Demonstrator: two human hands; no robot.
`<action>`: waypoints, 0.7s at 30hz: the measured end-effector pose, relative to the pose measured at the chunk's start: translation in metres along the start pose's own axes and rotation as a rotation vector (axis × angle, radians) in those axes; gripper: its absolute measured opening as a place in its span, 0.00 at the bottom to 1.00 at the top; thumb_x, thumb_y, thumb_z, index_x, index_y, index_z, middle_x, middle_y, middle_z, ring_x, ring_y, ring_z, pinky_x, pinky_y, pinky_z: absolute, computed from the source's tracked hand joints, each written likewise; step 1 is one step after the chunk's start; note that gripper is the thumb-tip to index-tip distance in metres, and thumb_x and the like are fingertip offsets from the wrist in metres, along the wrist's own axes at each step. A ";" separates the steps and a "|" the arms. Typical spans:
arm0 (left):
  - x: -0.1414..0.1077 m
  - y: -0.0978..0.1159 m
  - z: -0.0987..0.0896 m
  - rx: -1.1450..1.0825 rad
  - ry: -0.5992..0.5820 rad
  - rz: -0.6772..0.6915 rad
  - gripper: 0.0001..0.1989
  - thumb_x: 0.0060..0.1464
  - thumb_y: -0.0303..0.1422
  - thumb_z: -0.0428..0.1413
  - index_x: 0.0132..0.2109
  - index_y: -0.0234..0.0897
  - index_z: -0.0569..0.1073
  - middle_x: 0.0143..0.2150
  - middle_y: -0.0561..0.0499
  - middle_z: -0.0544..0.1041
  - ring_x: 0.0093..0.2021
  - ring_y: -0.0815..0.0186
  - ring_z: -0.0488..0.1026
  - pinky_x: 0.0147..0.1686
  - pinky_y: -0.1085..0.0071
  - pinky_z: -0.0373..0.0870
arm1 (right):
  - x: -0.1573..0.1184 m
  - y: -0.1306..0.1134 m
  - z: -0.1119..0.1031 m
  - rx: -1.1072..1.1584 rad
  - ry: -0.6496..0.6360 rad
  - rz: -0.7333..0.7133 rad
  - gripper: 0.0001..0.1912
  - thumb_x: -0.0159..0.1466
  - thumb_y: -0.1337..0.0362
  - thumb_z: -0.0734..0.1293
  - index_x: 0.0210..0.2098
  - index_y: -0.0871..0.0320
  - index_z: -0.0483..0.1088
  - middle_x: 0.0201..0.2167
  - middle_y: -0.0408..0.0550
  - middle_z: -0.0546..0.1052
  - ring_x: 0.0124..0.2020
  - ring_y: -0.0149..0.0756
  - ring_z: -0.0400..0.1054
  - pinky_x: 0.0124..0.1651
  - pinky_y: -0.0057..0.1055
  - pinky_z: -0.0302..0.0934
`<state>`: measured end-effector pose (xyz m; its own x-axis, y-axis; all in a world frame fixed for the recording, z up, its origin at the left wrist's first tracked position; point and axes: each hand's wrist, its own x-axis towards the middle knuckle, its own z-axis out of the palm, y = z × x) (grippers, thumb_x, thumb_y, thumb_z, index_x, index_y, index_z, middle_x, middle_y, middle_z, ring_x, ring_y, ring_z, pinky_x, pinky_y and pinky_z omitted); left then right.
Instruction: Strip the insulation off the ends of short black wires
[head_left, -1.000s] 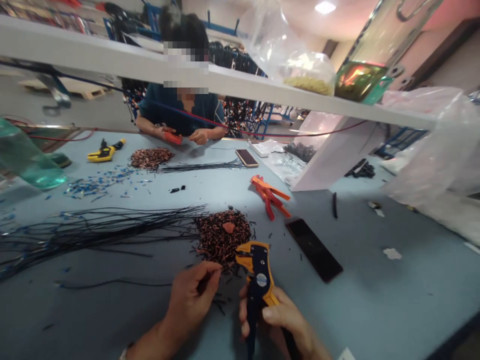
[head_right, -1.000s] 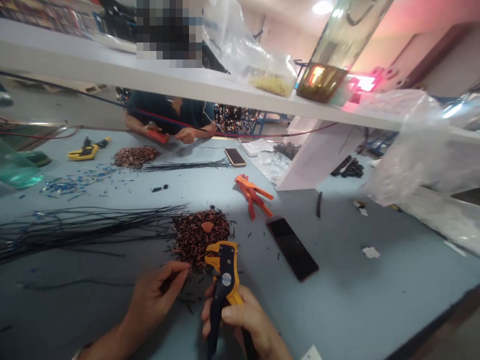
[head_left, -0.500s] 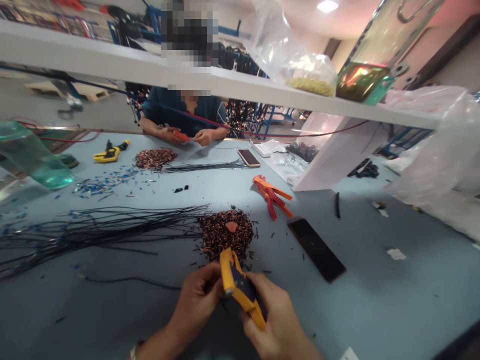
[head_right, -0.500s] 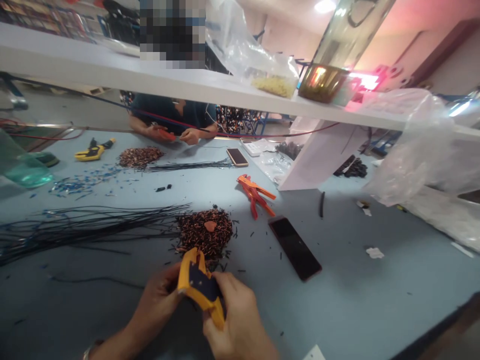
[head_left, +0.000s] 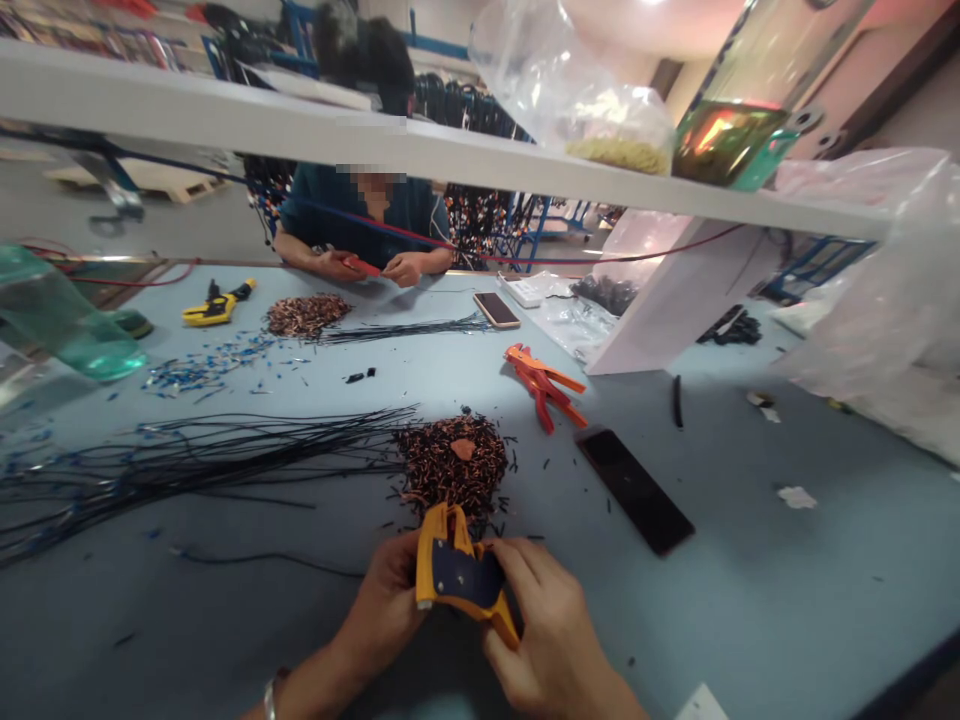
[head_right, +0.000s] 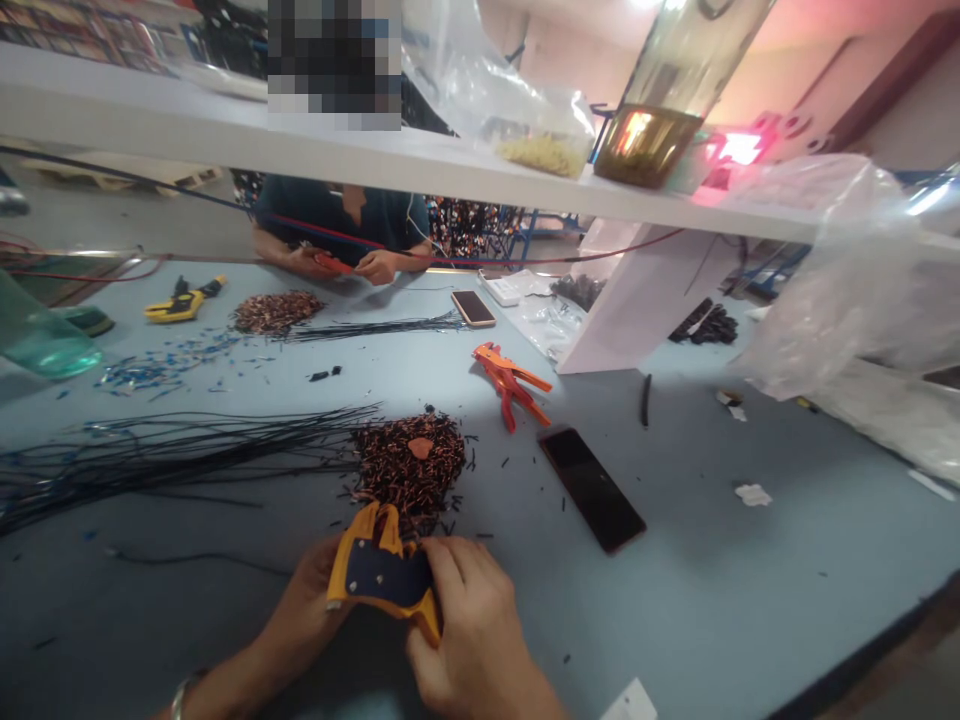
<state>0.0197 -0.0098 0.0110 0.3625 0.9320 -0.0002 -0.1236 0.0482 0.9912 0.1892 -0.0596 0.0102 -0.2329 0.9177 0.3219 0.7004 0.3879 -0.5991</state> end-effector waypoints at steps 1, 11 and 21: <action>0.000 -0.001 -0.001 0.031 -0.013 0.023 0.17 0.43 0.45 0.66 0.27 0.32 0.78 0.24 0.49 0.79 0.23 0.68 0.72 0.26 0.77 0.72 | 0.000 0.000 0.000 0.002 -0.007 0.007 0.29 0.45 0.73 0.62 0.49 0.65 0.65 0.42 0.61 0.76 0.41 0.50 0.70 0.44 0.48 0.68; 0.000 -0.008 -0.006 0.216 -0.092 0.156 0.21 0.52 0.47 0.59 0.27 0.30 0.76 0.23 0.48 0.78 0.23 0.68 0.72 0.26 0.77 0.71 | 0.000 0.004 0.001 0.012 -0.061 0.020 0.28 0.45 0.73 0.61 0.47 0.67 0.67 0.40 0.62 0.76 0.40 0.50 0.71 0.43 0.46 0.68; 0.002 -0.002 -0.004 0.099 -0.118 0.004 0.27 0.47 0.56 0.58 0.30 0.31 0.76 0.26 0.47 0.79 0.26 0.65 0.73 0.28 0.75 0.72 | 0.002 0.004 0.004 -0.037 -0.062 0.005 0.18 0.47 0.72 0.59 0.38 0.61 0.68 0.28 0.54 0.77 0.27 0.43 0.72 0.27 0.35 0.64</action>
<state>0.0165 -0.0066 0.0083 0.4691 0.8830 0.0135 -0.0354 0.0035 0.9994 0.1888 -0.0560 0.0057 -0.2700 0.9234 0.2729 0.7255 0.3814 -0.5729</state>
